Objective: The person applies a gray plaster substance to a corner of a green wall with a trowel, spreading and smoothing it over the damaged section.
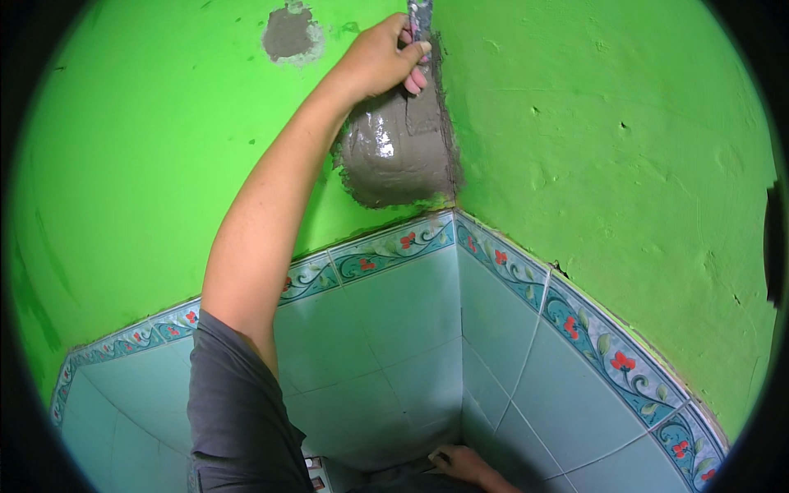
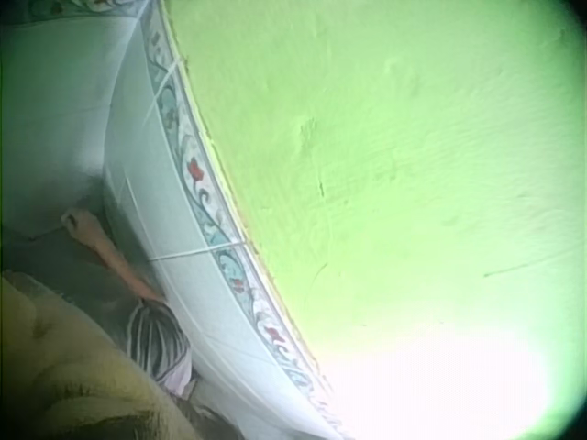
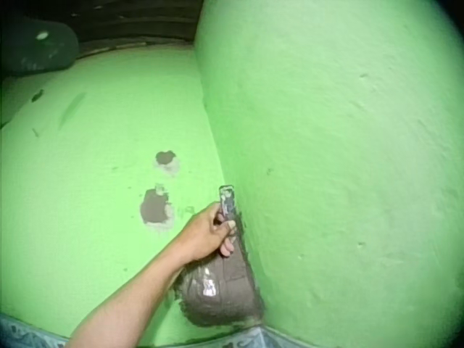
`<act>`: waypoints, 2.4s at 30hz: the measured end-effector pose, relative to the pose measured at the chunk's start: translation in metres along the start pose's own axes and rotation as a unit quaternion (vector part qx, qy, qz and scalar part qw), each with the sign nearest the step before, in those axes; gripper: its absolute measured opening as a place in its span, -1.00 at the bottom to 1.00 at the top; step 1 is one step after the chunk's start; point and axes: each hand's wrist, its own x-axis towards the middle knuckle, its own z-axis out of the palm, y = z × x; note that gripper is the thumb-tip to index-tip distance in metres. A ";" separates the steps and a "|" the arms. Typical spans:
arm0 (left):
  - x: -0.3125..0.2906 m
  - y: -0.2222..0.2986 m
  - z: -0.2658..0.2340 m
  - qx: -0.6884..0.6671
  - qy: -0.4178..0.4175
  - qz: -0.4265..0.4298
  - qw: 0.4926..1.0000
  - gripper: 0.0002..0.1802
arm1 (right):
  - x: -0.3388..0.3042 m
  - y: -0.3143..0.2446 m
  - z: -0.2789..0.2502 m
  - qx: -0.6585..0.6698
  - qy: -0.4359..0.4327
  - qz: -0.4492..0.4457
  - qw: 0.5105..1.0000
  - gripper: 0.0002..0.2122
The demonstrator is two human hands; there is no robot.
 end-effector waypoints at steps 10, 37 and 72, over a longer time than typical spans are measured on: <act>0.040 0.026 -0.044 -0.022 0.000 -0.027 0.999 -0.70 | -0.002 0.008 -0.003 -0.025 0.003 0.018 1.000 -0.69; -0.016 -0.003 -0.059 0.012 0.019 -0.004 1.000 -0.62 | 0.012 0.010 0.007 -0.012 -0.039 -0.014 0.999 -0.76; -0.113 0.064 -0.022 -0.012 -0.065 0.122 0.990 -0.62 | 0.015 -0.140 -0.120 0.208 0.205 -0.126 0.948 -0.89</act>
